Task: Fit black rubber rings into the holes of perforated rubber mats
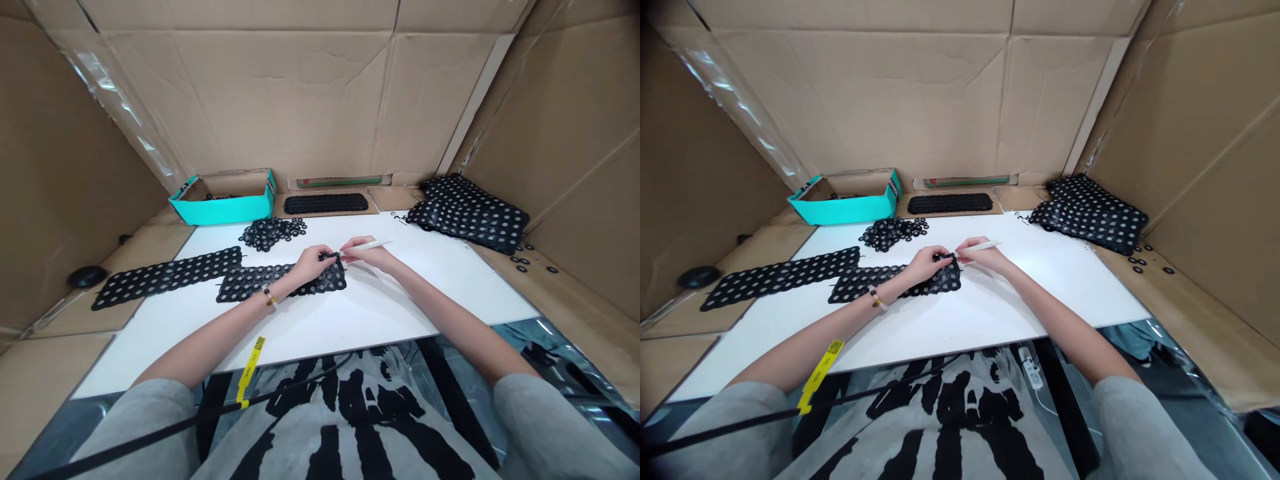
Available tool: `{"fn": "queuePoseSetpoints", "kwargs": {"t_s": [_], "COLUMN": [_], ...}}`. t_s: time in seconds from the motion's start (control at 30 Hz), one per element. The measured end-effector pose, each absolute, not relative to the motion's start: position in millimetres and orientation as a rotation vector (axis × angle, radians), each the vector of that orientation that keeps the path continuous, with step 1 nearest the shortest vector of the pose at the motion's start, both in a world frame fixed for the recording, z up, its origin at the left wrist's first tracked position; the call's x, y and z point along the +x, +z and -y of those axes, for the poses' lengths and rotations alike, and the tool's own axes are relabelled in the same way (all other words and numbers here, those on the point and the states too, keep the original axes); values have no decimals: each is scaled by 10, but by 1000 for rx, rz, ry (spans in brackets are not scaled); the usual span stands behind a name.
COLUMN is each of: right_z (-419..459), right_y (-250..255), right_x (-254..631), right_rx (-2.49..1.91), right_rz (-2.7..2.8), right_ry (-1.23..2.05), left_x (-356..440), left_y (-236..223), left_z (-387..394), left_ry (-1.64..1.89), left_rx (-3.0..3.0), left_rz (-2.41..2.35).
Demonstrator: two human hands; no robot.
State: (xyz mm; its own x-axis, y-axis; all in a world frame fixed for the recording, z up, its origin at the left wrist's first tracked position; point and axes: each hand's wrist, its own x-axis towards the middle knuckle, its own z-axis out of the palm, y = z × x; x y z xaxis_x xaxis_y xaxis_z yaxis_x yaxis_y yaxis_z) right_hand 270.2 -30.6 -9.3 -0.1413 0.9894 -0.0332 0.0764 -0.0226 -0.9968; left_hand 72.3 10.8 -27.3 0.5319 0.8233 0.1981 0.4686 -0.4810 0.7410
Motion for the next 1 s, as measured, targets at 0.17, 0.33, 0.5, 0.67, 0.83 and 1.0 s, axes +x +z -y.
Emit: {"fn": "queuePoseSetpoints", "kwargs": {"t_s": [0.17,0.33,0.5,0.67,0.83,1.0], "right_z": [279,288,306,290,275,300], "right_y": [-64,-51,-53,-85,-106,-147], "right_x": [2712,2715,2704,2691,2694,2613], "right_rx": [-1219,-1214,-1223,-1215,-1188,-1238], "right_rz": [1296,1296,1297,1278,1289,1257], "right_ry": [1318,1329,1307,1303,1292,1258], "left_x": [736,731,721,724,731,724], "left_y": [-321,-344,-300,-252,-262,-268], "left_z": [-158,-185,-148,-114,-107,-127], "left_ry": [705,684,654,644,656,615], "left_rx": [2019,1931,1828,1788,1725,1633], "left_rz": [-1013,-979,-942,-958,-977,-954]}}
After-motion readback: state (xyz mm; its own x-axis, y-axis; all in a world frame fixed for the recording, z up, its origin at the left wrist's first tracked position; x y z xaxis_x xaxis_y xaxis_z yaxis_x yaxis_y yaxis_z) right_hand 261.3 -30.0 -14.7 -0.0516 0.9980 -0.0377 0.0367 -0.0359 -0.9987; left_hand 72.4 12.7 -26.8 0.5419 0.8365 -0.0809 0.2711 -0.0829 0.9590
